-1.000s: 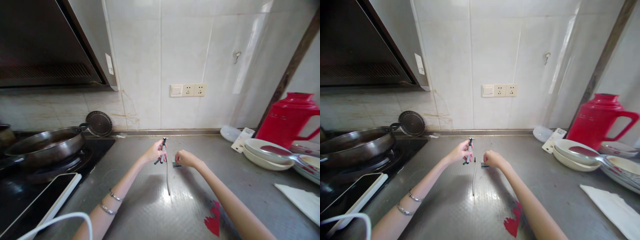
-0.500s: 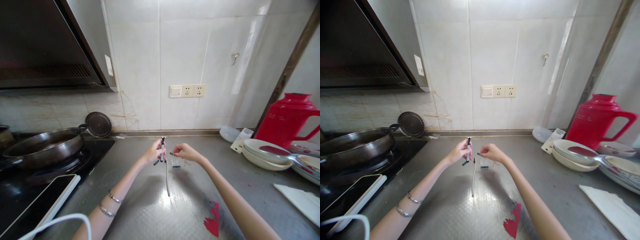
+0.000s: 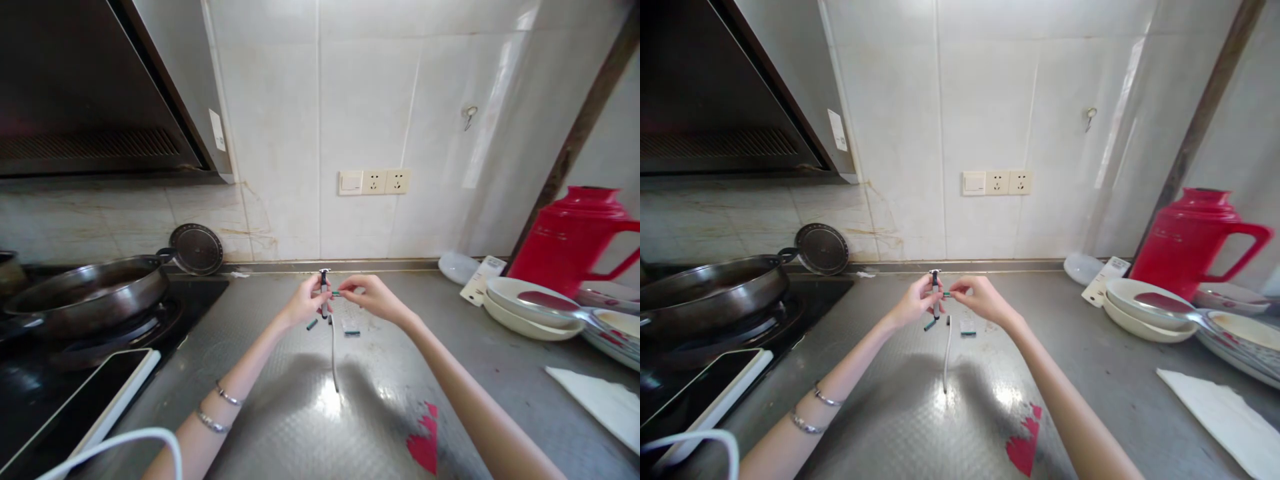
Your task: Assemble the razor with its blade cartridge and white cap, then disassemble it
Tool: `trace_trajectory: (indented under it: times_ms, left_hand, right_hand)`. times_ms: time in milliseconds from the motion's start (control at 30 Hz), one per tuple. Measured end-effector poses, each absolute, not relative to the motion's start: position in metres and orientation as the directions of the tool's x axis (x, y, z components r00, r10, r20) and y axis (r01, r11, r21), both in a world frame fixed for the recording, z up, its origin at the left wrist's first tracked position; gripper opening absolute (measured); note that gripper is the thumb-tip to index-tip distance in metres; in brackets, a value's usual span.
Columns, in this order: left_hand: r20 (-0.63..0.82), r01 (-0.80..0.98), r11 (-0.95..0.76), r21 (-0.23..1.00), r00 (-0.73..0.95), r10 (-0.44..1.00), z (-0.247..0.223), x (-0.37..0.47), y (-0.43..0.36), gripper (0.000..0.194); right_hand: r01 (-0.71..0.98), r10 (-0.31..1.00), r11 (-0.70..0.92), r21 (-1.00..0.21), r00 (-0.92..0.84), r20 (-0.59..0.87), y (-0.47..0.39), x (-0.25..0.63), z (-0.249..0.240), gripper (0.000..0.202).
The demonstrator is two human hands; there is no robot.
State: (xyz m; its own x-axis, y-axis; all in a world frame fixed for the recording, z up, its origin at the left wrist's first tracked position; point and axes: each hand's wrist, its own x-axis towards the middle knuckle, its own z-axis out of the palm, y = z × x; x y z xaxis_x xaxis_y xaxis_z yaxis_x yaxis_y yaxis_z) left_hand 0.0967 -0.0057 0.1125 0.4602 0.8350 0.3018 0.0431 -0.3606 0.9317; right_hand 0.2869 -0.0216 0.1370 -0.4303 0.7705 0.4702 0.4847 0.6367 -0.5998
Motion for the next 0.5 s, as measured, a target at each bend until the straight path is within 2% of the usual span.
trace_trajectory:
  times_ms: [500]
  left_hand:
    - [0.310, 0.037, -0.362, 0.932, 0.438, 0.844, 0.1144, 0.0960, -0.0056, 0.035]
  right_hand:
    - [0.516, 0.734, 0.679, -0.523, -0.450, 0.508, -0.0250, 0.2828, 0.1381, 0.020]
